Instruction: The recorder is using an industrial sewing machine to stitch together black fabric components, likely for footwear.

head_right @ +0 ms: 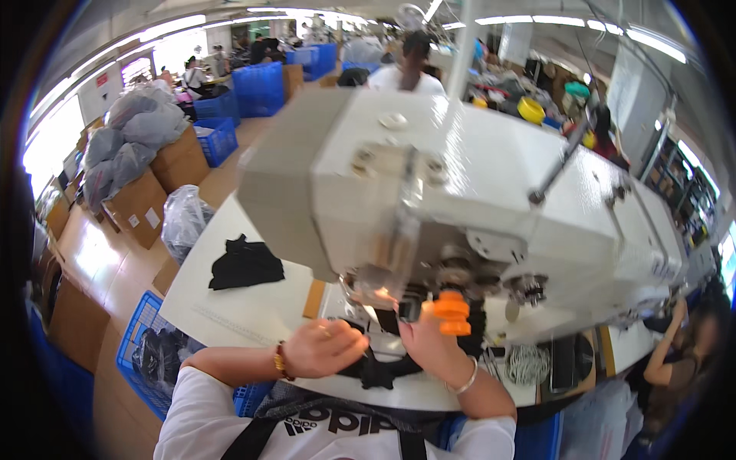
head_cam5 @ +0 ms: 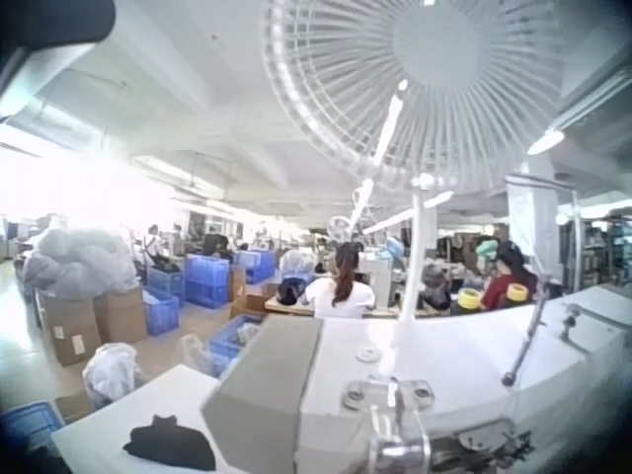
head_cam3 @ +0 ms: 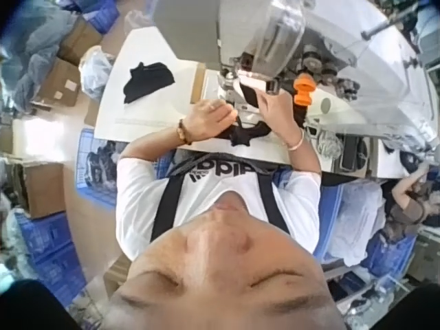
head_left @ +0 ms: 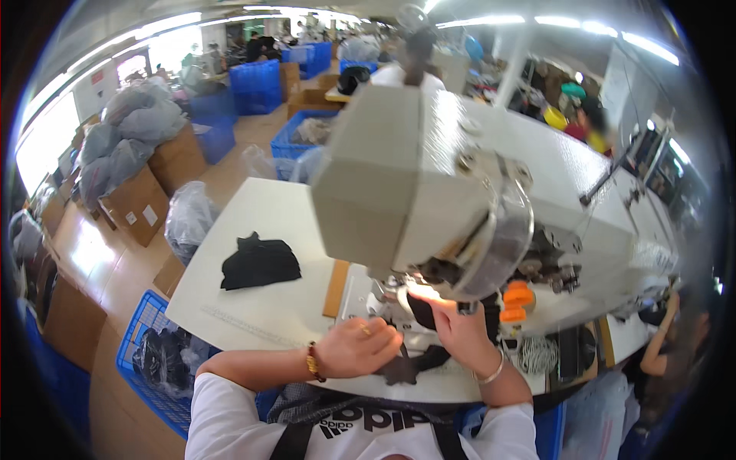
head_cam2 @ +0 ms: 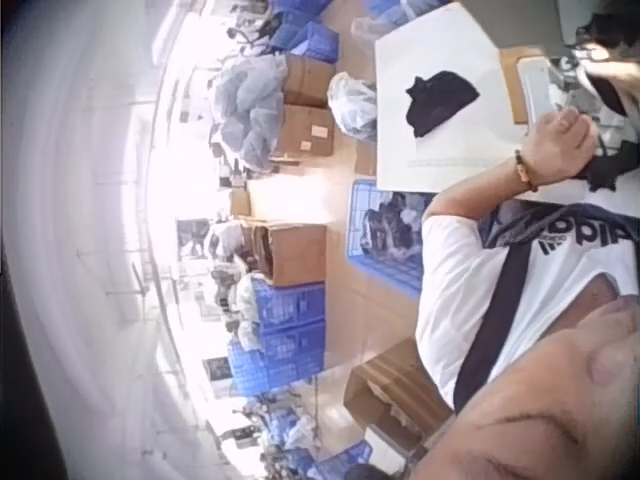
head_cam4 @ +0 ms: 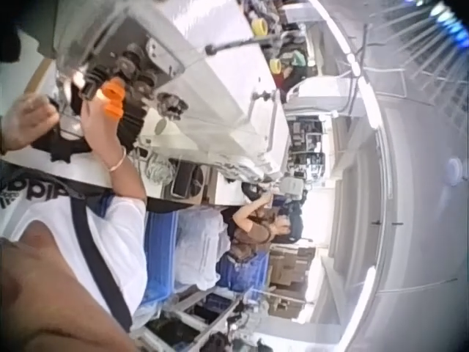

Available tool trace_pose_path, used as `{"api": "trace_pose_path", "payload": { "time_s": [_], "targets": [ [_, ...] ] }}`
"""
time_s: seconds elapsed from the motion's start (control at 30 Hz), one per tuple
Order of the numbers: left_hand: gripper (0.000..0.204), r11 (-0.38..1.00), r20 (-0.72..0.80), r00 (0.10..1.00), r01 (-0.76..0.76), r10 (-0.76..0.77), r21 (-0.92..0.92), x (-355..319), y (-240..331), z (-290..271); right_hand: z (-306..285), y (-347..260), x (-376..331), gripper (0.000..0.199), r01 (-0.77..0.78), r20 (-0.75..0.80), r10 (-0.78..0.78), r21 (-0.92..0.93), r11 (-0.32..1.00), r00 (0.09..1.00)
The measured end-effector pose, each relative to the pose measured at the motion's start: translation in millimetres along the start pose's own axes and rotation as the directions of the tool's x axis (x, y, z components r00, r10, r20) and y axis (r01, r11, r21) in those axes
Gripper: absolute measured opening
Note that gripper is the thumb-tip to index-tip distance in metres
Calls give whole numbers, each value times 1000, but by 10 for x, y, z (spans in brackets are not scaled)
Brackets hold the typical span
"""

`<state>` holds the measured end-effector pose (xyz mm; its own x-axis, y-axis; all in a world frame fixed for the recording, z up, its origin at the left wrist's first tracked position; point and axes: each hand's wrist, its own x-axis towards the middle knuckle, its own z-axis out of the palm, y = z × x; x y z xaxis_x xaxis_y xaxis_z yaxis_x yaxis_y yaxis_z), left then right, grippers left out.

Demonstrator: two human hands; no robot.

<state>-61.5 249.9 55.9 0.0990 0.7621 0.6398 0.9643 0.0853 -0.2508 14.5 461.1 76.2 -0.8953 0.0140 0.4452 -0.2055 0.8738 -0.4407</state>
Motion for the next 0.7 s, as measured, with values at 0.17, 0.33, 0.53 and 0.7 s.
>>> {"api": "trace_pose_path", "payload": {
  "time_s": [0.17,0.33,0.53,0.7],
  "targets": [
    [24,994,-284,959,46,-15,102,286,-183,-108,103,159,-1,17,-26,-26,27,41,999,999],
    [23,978,-171,963,206,-208,-28,365,-257,3,35,252,-16,13,167,-103,-168,-21,986,980],
    [10,938,-72,940,325,-334,-119,288,-272,104,1,344,-23,32,169,-49,-164,136,976,985],
    [11,950,55,949,312,-311,-28,325,-234,36,35,412,-17,35,50,96,-73,223,974,993]
  ]
}}
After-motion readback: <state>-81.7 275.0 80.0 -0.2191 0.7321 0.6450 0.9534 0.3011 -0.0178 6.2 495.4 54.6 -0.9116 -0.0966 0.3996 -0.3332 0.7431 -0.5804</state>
